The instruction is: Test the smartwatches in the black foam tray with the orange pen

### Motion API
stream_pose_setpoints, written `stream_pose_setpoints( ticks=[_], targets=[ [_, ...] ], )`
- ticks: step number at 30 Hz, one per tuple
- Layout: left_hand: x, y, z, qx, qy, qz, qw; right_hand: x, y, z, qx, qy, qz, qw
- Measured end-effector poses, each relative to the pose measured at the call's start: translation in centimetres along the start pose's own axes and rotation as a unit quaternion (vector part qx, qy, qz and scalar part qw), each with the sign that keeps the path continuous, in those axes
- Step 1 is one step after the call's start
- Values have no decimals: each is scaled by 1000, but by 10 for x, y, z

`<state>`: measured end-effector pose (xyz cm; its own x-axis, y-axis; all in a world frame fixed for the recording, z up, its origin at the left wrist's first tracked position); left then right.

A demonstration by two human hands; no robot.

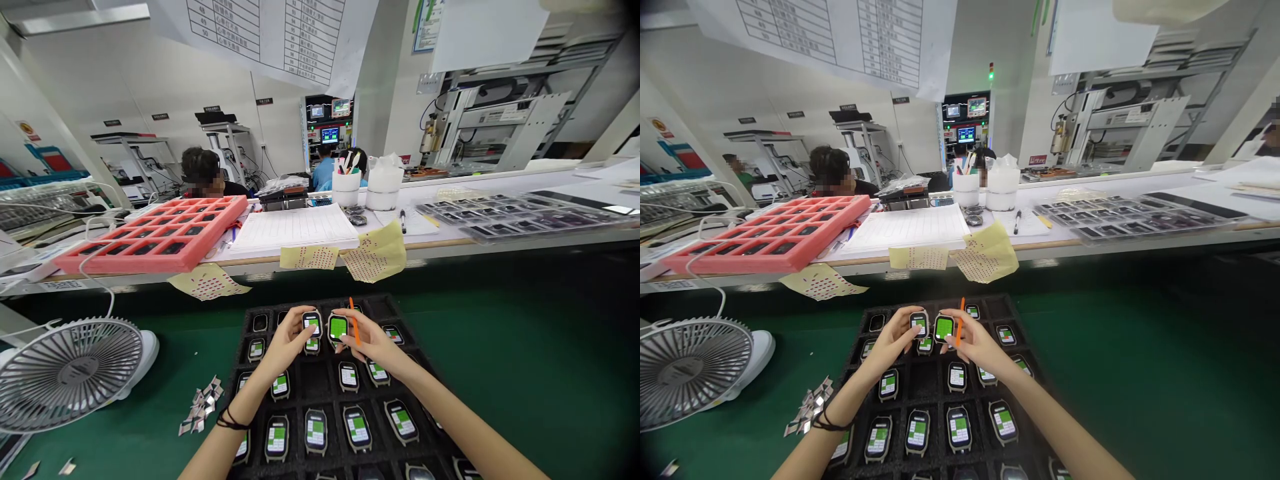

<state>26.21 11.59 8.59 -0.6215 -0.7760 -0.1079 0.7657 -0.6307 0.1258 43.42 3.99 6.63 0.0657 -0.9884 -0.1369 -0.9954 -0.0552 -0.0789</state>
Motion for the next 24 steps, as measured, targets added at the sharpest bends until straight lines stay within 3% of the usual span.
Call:
stream_pose_setpoints(
  ticks=[9, 17, 24],
  targets=[
    [-1, 0, -1, 1, 1, -3, 1000, -2, 0, 2, 19, -8, 58, 998],
    [-1, -2, -3, -1, 1, -4, 1000, -1, 1, 3, -20, 12, 19, 1000],
    [6, 5, 8, -63, 49, -51, 996, -3, 0, 4, 1, 14, 35, 999]
  ],
)
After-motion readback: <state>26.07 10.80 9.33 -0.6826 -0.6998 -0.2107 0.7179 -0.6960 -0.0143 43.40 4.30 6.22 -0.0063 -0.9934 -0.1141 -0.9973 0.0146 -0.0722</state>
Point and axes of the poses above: each hand's wrist, its own x-axis away from the middle knuckle, its own y-axis out of the palm, z = x × y, the point moved 3 cm from there along -x, towards the middle knuckle, and after that the axes turned 13 degrees about x, right-handed, at the moved point
